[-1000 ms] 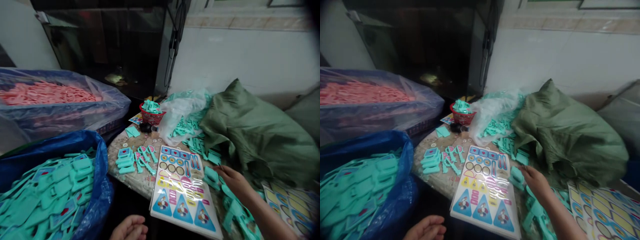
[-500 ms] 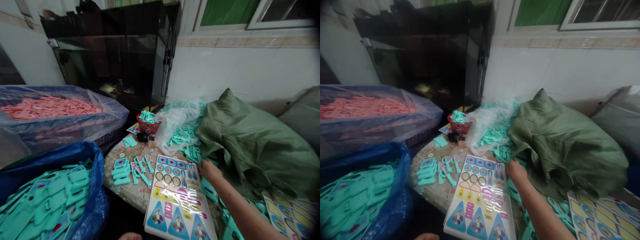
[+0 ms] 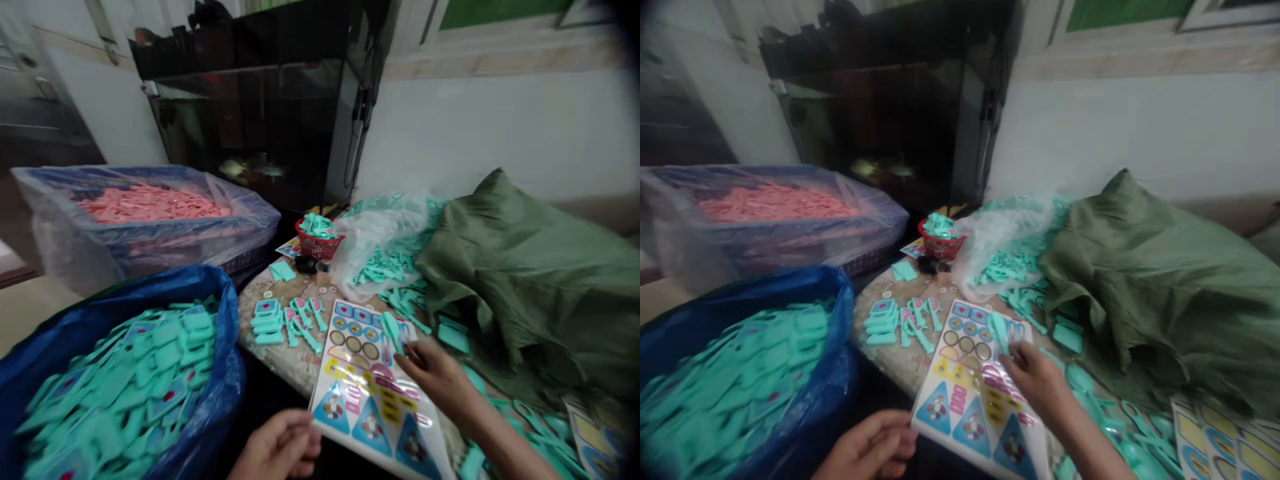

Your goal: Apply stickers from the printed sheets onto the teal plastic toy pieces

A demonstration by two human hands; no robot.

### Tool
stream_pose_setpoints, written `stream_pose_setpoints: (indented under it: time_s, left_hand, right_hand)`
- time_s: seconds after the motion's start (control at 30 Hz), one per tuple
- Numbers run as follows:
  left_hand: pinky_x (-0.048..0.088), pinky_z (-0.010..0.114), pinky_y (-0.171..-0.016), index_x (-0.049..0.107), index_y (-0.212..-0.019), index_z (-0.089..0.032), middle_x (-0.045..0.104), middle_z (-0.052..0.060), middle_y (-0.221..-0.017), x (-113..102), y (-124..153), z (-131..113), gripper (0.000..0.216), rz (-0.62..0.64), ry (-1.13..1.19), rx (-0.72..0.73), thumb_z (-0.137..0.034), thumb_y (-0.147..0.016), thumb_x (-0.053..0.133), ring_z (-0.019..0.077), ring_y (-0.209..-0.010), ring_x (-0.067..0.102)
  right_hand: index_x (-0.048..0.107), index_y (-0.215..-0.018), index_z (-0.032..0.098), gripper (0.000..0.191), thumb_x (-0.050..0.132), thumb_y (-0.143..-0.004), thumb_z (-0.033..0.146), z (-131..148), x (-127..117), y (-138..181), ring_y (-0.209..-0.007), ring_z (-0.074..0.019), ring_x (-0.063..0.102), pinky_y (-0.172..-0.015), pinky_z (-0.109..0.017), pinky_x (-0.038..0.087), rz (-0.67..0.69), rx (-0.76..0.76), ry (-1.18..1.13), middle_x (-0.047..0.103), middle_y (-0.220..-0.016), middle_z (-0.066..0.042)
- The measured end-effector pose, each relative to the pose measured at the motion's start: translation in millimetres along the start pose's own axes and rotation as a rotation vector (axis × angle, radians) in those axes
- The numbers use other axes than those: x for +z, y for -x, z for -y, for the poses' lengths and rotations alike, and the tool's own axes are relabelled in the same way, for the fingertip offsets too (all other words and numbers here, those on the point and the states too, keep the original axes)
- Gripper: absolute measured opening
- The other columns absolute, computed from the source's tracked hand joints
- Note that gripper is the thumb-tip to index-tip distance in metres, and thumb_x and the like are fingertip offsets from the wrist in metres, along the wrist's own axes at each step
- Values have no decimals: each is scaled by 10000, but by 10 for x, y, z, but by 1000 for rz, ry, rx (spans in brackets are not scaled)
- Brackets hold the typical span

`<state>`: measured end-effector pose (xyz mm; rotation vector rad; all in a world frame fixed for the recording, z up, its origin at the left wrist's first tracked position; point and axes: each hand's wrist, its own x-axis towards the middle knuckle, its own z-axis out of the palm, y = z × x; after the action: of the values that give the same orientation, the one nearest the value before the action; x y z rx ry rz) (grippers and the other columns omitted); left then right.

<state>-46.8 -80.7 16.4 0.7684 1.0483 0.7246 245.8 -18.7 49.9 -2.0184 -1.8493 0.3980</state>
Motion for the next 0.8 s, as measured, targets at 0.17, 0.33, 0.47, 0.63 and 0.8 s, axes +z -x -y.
stream_pose_setpoints:
  time_s: [0.17, 0.33, 0.47, 0.63, 0.8]
  left_hand:
    - [458, 352, -878, 493, -1183, -210, 585, 107, -1181, 182, 98, -137, 604, -25, 184, 218, -456, -671, 698, 240, -1073, 556]
    - [487, 334, -720, 538, -933, -149, 658, 64, -864, 77, 187, -110, 307, -208, 131, 171, -385, -743, 587, 188, -753, 630]
    - [442, 267, -621, 502, -833, -160, 579, 2, -710, -27, 238, -90, 215, -252, -6, 180, -344, -731, 547, 153, -676, 571]
    - [348, 229, -595, 480, -677, -166, 443, -44, -642, -93, 269, 21, 163, -149, -165, 220, -285, -665, 591, 104, -631, 418]
    - [323, 244, -611, 467, -702, -173, 428, -40, -664, -135, 282, 68, 129, -86, -218, 247, -248, -668, 566, 116, -667, 379]
  right_hand:
    - [544, -786, 208, 167, 472, -802, 358, 903, 493, 716, -576, -149, 515, -542, -261, 399, 286, -224, -206, 566, -644, 13]
    - [570, -832, 225, 152, 463, -856, 330, 1182, 722, 953, -734, -167, 600, -667, -268, 465, 417, -363, -372, 642, -804, -14]
    - [547, -967, 263, 152, 440, -894, 342, 1240, 645, 986, -800, -157, 599, -705, -261, 477, 409, -460, -424, 624, -885, -9]
    - [501, -1090, 297, 199, 468, -897, 260, 1463, 602, 1055, -922, -140, 563, -792, -253, 468, 452, -627, -515, 557, -987, -18]
    - [554, -1035, 290, 184, 507, -877, 208, 1543, 704, 1097, -877, -130, 570, -747, -232, 476, 479, -664, -605, 552, -942, -12]
